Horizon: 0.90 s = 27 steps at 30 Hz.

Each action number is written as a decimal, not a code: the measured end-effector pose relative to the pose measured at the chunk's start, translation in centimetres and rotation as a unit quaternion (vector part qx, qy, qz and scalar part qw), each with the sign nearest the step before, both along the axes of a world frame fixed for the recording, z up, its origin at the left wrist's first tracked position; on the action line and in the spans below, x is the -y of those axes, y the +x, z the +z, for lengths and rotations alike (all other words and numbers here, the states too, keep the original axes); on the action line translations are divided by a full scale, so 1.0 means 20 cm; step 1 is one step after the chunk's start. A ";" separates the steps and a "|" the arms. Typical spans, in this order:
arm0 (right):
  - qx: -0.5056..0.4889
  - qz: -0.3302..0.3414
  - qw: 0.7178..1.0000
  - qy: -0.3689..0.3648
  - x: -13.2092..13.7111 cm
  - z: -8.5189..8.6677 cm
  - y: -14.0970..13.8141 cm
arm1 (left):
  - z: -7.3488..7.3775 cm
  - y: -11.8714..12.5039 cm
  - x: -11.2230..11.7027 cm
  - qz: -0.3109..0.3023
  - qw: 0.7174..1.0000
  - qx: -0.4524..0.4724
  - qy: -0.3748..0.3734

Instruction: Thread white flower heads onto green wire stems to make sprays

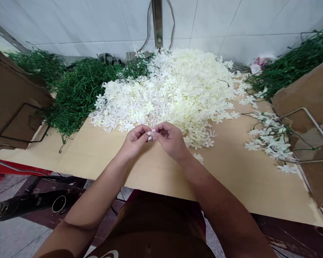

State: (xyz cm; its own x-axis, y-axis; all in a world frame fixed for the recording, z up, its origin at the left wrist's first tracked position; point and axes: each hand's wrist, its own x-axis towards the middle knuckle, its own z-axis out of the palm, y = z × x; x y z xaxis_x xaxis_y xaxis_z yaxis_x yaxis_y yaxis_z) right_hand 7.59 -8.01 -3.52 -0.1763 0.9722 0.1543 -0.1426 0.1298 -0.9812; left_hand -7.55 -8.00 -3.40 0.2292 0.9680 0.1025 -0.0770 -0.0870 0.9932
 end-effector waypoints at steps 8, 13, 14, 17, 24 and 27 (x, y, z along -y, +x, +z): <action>-0.005 -0.002 1.000 -0.012 0.00 0.02 0.00 | 0.05 0.00 0.01 -0.038 0.999 -0.014 -0.015; 0.039 -0.067 0.997 0.003 0.00 0.05 0.04 | 0.10 -0.30 -0.20 0.107 0.955 -0.269 0.061; 0.039 -0.076 0.996 0.004 0.00 0.06 0.04 | 0.10 -0.41 -0.27 0.219 0.912 -0.338 0.083; 0.032 -0.080 0.996 0.008 0.00 0.07 0.06 | 0.10 -0.73 -0.43 0.353 0.753 -0.554 0.047; 0.046 -0.073 0.996 0.011 -0.01 0.06 0.06 | 0.02 -0.97 -0.54 0.332 0.711 -0.618 0.032; 0.028 -0.083 0.996 0.001 -0.01 0.06 0.07 | 0.05 -0.97 -0.54 0.357 0.740 -0.565 0.066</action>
